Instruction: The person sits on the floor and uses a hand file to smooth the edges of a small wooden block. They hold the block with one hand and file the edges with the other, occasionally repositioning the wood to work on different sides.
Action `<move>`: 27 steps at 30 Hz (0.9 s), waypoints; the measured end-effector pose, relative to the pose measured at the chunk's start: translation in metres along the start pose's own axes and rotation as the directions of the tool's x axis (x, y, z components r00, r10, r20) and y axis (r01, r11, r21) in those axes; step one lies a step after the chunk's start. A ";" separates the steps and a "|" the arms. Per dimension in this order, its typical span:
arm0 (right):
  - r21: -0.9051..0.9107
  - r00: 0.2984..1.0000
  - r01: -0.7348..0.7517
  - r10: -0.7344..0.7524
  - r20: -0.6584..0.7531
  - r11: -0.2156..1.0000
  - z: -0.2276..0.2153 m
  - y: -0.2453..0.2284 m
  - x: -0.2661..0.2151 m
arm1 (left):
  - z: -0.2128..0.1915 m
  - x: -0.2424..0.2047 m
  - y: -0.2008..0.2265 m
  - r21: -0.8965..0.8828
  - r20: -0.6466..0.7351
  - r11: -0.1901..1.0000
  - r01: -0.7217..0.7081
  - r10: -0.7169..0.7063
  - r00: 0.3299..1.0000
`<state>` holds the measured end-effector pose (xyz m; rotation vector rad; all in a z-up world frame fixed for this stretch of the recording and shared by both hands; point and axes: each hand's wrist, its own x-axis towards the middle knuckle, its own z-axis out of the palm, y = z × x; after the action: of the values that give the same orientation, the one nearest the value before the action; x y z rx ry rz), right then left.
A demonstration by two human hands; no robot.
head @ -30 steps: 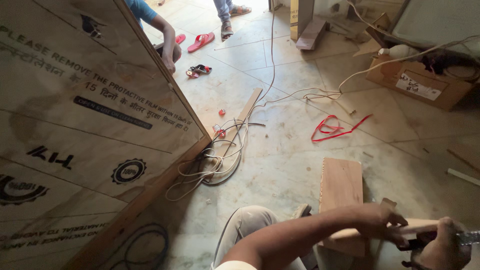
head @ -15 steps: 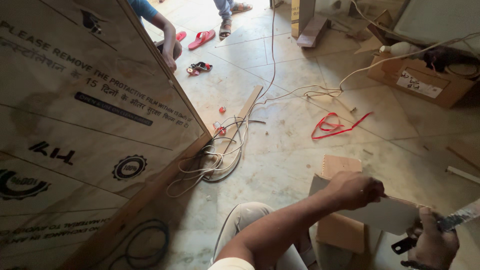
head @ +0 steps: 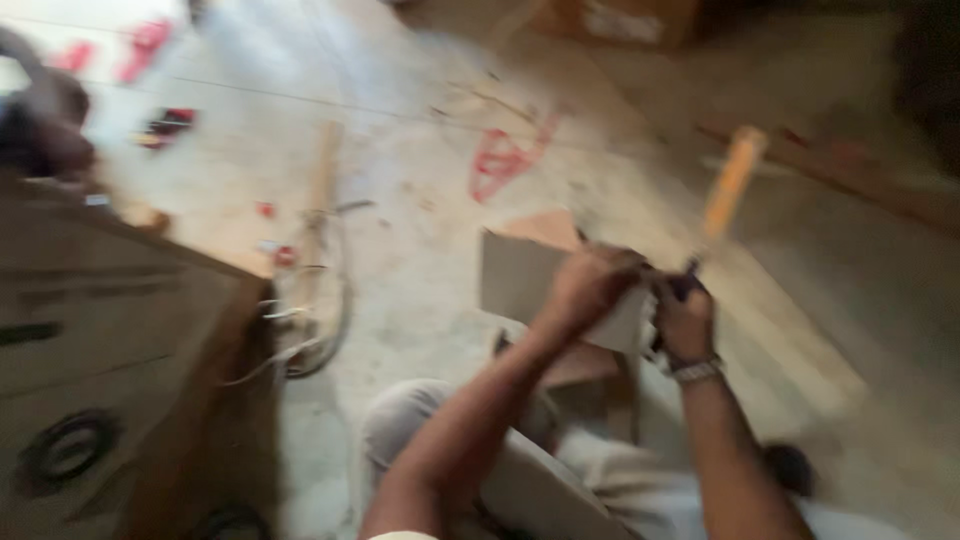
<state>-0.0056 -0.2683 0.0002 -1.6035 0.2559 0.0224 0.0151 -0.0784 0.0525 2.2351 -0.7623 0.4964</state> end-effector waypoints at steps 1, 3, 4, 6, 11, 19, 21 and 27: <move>0.082 1.000 -0.021 0.021 -0.004 0.996 0.000 0.003 -0.002 | 0.000 -0.003 0.001 0.003 -0.024 0.999 0.047 -0.047 0.999; 0.098 0.998 -0.035 0.040 -0.048 0.995 0.002 0.015 0.002 | -0.008 -0.005 -0.004 0.072 -0.018 0.989 0.127 -0.126 0.992; 0.028 0.995 -0.054 0.056 -0.088 0.998 0.000 0.022 0.004 | -0.012 -0.005 -0.006 0.133 0.020 0.977 0.165 -0.169 0.985; 0.007 0.991 -0.040 0.041 -0.124 0.999 -0.009 0.038 0.015 | -0.016 -0.007 -0.010 0.209 0.088 0.912 0.354 -0.378 0.921; -0.018 0.990 -0.088 0.086 -0.110 0.996 -0.015 0.073 0.031 | 0.009 -0.030 -0.010 0.445 0.312 0.788 0.425 -0.581 0.752; -0.375 0.958 0.168 -0.241 -0.157 0.912 -0.037 0.095 0.041 | 0.029 -0.047 -0.023 0.467 0.397 0.788 0.401 -0.592 0.702; -0.346 0.942 0.261 -0.316 -0.112 0.901 -0.035 0.093 0.037 | 0.028 -0.046 -0.027 0.465 0.408 0.784 0.412 -0.602 0.686; 0.045 0.981 -0.194 0.194 0.020 0.980 -0.017 0.080 0.023 | 0.013 -0.053 -0.083 0.426 -0.114 0.439 0.791 -0.841 0.529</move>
<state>0.0002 -0.2905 -0.0811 -1.5265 0.3975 0.1780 0.0306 -0.0210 -0.0271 2.7123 0.5317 0.0161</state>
